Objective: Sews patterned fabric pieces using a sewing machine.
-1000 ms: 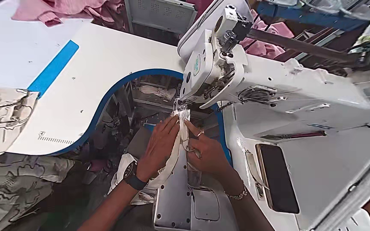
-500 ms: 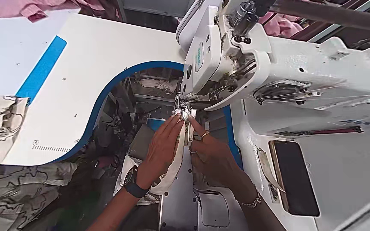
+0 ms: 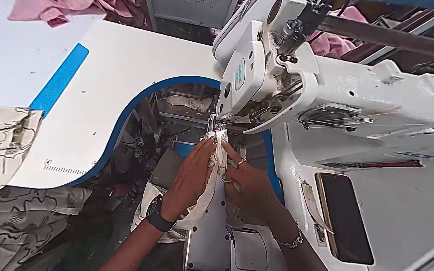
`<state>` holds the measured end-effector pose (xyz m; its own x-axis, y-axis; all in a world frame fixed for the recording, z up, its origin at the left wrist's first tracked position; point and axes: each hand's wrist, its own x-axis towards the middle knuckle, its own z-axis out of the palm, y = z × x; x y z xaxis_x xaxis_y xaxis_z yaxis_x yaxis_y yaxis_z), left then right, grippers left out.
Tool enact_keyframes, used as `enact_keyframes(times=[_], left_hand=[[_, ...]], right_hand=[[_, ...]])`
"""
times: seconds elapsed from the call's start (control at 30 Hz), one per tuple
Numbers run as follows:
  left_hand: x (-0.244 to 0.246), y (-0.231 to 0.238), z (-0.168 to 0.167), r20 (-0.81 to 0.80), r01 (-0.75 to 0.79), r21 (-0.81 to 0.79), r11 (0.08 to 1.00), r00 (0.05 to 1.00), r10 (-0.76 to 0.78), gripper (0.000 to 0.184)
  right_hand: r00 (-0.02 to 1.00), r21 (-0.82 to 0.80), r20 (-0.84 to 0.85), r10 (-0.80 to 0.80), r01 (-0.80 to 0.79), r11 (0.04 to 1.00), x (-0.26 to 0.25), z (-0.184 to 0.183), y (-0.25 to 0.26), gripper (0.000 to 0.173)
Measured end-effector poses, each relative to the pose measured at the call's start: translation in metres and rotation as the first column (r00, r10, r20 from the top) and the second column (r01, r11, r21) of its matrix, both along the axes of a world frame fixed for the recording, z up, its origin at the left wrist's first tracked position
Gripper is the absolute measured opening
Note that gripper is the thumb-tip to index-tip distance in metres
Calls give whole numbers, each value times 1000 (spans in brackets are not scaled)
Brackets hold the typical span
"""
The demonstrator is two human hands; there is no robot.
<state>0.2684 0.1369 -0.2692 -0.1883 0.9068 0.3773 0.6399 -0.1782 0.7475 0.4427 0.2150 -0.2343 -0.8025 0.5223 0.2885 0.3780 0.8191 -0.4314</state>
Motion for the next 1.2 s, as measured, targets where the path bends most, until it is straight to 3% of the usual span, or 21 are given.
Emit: enact_keyframes(times=[0.27,0.43,0.73,1.2], left_hand=[[-1,1,-1,-98,30,26,999,995,-28,35],[0,-2,-2,-15,7,15,1000,1000,-7,36],[2,0,-3,-88,7,84,996,996,0,32],[1,-1,-3,-101,8,15,1000,995,-6,37]], right_hand=[[984,63,178,6,-17,998,2,18,-16,8],[962,48,269,-43,31,998,-3,19,-17,9],[964,150,246,-99,64,987,-4,12,-11,11],[962,113,272,-5,-27,993,-2,19,-21,13]])
